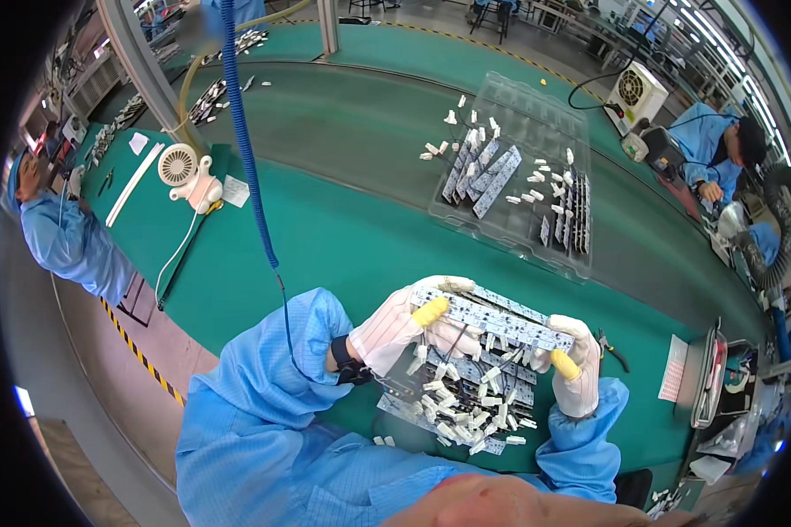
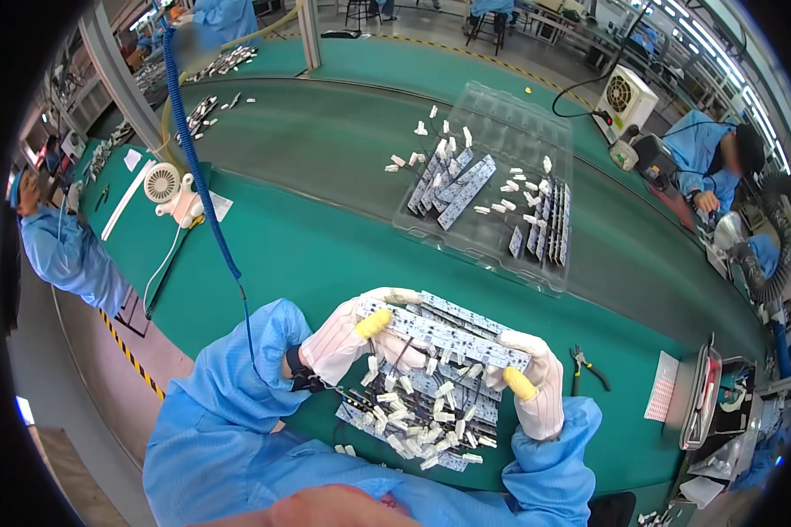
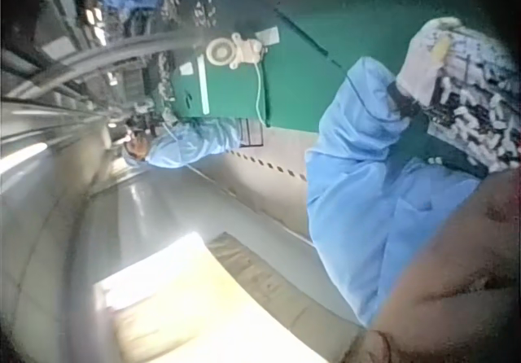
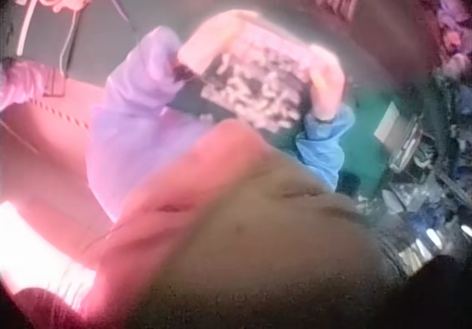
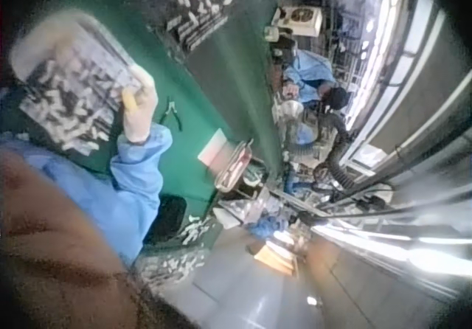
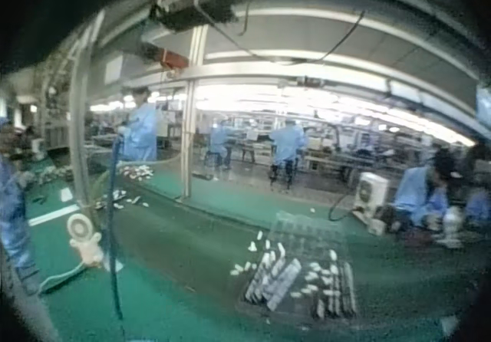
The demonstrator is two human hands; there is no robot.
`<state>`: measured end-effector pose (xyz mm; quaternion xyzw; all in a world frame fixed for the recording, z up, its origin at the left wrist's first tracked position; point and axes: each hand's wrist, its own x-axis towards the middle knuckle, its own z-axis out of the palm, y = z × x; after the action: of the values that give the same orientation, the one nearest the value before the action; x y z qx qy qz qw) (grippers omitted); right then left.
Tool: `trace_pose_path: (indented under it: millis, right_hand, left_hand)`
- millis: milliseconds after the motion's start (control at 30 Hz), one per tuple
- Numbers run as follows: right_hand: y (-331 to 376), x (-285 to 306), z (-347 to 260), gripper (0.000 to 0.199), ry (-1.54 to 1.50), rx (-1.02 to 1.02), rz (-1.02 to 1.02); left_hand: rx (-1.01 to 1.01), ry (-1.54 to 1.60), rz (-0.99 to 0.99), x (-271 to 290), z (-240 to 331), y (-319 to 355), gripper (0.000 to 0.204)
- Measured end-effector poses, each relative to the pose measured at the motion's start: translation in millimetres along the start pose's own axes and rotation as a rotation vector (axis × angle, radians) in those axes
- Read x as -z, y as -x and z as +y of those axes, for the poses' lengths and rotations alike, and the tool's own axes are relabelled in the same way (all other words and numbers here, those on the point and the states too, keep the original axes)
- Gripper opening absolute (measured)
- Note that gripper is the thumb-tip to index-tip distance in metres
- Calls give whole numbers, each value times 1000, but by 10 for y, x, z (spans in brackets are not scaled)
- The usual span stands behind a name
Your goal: Manually attaching plastic components and inspecting printed circuit boards at a factory workstation.
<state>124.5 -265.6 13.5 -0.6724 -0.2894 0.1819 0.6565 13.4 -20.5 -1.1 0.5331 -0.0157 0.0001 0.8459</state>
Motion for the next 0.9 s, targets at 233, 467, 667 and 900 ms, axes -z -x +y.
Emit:
trace_pose_path:
  millis: [233, 467, 667, 900]
  right_hand:
    - [5, 60, 87, 44, -154, -21, -65]
    - [21, 94, 99, 39, -173, -5, -113]
    - [6, 2, 28, 59, -151, -56, -29]
    - [11, 20, 38, 61, -135, -88, -13]
  left_hand:
    - [30, 16, 29, -63, 70, 42, 59]
    - [83, 24, 17, -45, 38, 50, 52]
    - [59, 46, 41, -32, 0, 42, 49]
    - [75, 34, 16, -15, -7, 32, 49]
